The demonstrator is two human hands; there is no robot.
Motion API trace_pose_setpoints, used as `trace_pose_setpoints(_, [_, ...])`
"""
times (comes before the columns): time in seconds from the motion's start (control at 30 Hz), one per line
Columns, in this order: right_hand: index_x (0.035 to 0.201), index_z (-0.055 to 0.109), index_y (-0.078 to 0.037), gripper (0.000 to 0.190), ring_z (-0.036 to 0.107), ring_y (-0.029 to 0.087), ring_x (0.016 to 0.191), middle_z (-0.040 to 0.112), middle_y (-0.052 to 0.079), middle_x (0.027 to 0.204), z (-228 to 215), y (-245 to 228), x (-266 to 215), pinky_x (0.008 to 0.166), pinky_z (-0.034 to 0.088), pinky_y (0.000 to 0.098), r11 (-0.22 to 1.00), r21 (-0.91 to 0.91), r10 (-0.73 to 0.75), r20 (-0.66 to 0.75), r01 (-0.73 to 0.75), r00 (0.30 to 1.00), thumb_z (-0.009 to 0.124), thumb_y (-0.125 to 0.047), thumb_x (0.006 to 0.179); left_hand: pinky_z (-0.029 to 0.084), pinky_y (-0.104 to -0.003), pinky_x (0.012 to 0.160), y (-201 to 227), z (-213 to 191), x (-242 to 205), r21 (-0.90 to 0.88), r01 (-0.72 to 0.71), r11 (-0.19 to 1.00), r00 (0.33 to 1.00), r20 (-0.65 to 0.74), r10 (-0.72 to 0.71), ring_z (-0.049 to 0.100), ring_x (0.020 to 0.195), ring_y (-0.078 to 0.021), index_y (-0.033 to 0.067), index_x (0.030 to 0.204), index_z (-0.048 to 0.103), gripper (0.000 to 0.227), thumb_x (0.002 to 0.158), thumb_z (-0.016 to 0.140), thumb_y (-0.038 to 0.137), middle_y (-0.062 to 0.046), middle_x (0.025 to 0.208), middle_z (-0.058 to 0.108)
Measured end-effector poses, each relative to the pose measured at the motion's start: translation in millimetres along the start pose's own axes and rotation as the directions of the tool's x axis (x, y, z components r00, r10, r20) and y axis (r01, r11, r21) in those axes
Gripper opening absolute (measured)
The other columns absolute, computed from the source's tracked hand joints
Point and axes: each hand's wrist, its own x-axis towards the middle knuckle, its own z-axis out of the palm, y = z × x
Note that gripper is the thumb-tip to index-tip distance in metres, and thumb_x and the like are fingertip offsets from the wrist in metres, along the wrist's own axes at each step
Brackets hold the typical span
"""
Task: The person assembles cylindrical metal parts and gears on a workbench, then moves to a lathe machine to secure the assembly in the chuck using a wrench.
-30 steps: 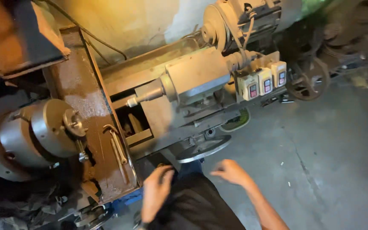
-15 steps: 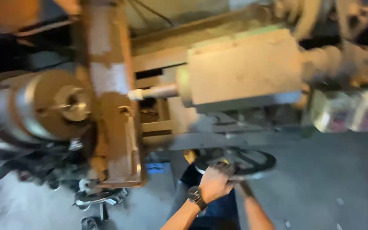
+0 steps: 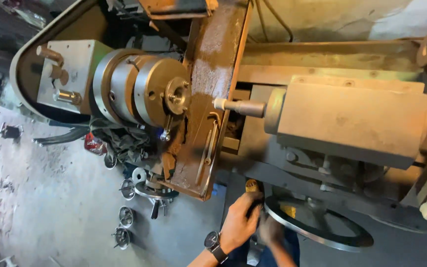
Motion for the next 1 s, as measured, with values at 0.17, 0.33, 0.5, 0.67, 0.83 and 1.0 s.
trace_pose_setpoints(0.17, [0.116, 0.059, 0.011, 0.073, 0.06, 0.048, 0.091, 0.063, 0.036, 0.109, -187, -22, -16, 0.077, 0.05, 0.0487, 0.813, -0.116, -0.571, -0.345, 0.57, 0.744, 0.075, -0.054, 0.087, 0.055, -0.041, 0.086, -6, 10, 2, 0.106, 0.149, 0.983, 0.973, 0.162, -0.165, 0.068, 0.101, -0.0407, 0.0009, 0.117, 0.067, 0.023, 0.095, 0.064, 0.008, -0.022, 0.105, 0.07])
trace_pose_setpoints(0.33, [0.106, 0.061, 0.002, 0.035, 0.065, 0.033, 0.07, 0.066, 0.017, 0.074, -262, 28, -94, 0.068, 0.051, 0.044, 0.947, -0.196, 0.171, -0.368, -0.256, 0.914, 0.059, -0.032, 0.105, 0.052, -0.044, 0.092, -16, 45, -3, 0.024, 0.069, 0.997, 0.966, 0.249, -0.073, 0.065, 0.107, -0.0424, -0.0006, 0.12, 0.066, 0.031, 0.092, 0.066, 0.013, -0.023, 0.115, 0.069])
trace_pose_setpoints(0.5, [0.105, 0.067, -0.004, 0.035, 0.055, 0.019, 0.055, 0.062, 0.01, 0.068, -248, -119, -160, 0.052, 0.044, 0.0373, 0.927, 0.308, 0.288, -0.211, -0.217, 0.934, 0.05, -0.034, 0.104, 0.049, -0.048, 0.095, -19, 64, -29, 0.165, -0.142, 0.976, 0.958, 0.273, 0.093, 0.062, 0.109, -0.0444, -0.0043, 0.114, 0.066, 0.038, 0.091, 0.074, 0.024, -0.026, 0.116, 0.067])
trace_pose_setpoints(0.67, [0.116, 0.07, -0.008, 0.039, 0.062, 0.018, 0.052, 0.073, 0.009, 0.069, -146, -110, -124, 0.053, 0.051, 0.0322, 0.903, 0.37, 0.209, 0.063, -0.217, 0.976, 0.047, -0.035, 0.098, 0.05, -0.046, 0.101, -16, 46, -32, 0.088, 0.024, 0.996, 0.949, 0.31, -0.05, 0.062, 0.116, -0.0422, -0.0031, 0.117, 0.068, 0.036, 0.095, 0.07, 0.026, -0.024, 0.122, 0.067])
trace_pose_setpoints(0.83, [0.12, 0.068, -0.012, 0.036, 0.066, 0.03, 0.077, 0.069, 0.013, 0.088, -25, 21, -50, 0.072, 0.053, 0.0444, 0.985, -0.171, -0.022, 0.038, 0.029, 0.999, 0.053, -0.034, 0.096, 0.049, -0.047, 0.103, -27, 37, -36, 0.052, 0.012, 0.999, 0.951, 0.308, -0.028, 0.06, 0.119, -0.0438, -0.0035, 0.117, 0.068, 0.034, 0.097, 0.068, 0.024, -0.025, 0.13, 0.065])
trace_pose_setpoints(1.0, [0.118, 0.07, -0.014, 0.036, 0.068, 0.033, 0.092, 0.072, 0.012, 0.102, -31, 10, -39, 0.081, 0.054, 0.0477, 0.853, -0.509, -0.162, -0.04, 0.119, 0.986, 0.055, -0.038, 0.095, 0.049, -0.047, 0.103, -29, 40, -40, 0.069, 0.049, 0.996, 0.948, 0.31, -0.068, 0.061, 0.119, -0.0438, -0.0035, 0.114, 0.068, 0.032, 0.098, 0.067, 0.024, -0.025, 0.13, 0.064])
